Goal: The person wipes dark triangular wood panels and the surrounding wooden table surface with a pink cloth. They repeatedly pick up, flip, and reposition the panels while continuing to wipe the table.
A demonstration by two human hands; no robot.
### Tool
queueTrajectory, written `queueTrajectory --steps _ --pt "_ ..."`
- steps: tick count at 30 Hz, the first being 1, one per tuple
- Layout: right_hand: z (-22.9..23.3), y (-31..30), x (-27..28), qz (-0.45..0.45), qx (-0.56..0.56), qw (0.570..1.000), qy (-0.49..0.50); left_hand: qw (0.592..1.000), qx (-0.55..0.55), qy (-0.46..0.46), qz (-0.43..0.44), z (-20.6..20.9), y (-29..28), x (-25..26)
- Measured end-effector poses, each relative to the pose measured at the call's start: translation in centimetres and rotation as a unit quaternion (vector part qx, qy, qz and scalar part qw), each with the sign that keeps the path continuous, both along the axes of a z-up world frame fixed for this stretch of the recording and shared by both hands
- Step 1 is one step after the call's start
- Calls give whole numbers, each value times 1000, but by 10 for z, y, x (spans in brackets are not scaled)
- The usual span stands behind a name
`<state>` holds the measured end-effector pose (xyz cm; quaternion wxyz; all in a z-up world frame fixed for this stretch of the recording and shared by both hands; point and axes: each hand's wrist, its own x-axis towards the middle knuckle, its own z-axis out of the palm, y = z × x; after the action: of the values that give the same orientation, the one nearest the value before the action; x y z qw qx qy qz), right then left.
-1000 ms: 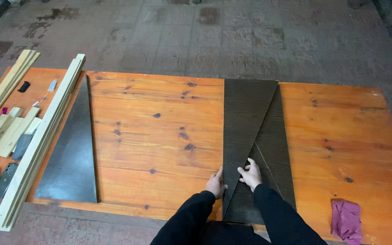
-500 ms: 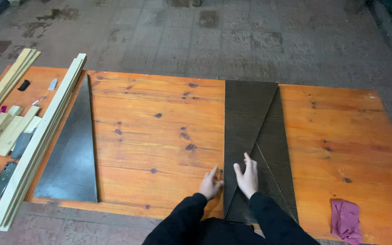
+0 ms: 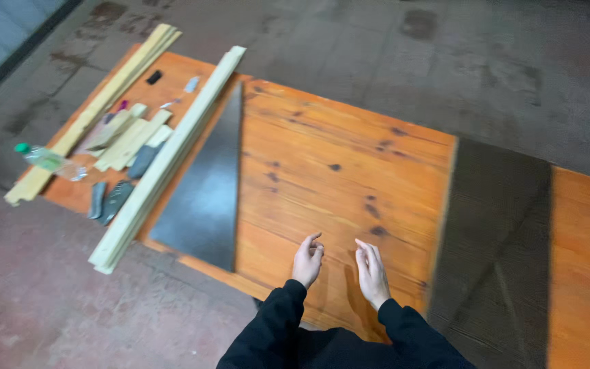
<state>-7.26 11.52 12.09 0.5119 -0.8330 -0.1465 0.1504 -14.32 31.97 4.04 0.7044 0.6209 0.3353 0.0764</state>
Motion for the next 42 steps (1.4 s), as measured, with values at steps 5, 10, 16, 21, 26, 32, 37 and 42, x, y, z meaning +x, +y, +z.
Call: queueTrajectory --steps 5,10,16,21,26,32,37,42 --pt "10 164 -13 49 3 999 -2 992 110 56 4 15 155 -39" --pt "3 315 -19 69 23 996 47 974 213 56 52 -17 342 -56" --pt "-38 436 -13 117 -18 989 85 869 446 205 60 -33 499 -63" --pt "-65 481 -13 135 -28 977 165 835 434 339 3 -53 547 -51" --pt "-45 496 -7 107 -110 967 203 822 389 413 -56 -51 545 -39" --pt "-78 496 -2 47 8 928 370 845 341 410 35 -46 534 -21" --pt "-50 481 -5 23 70 918 389 853 336 400 10 -44 553 -14" --pt "-60 476 -1 13 71 904 421 876 280 374 -122 48 576 -9"
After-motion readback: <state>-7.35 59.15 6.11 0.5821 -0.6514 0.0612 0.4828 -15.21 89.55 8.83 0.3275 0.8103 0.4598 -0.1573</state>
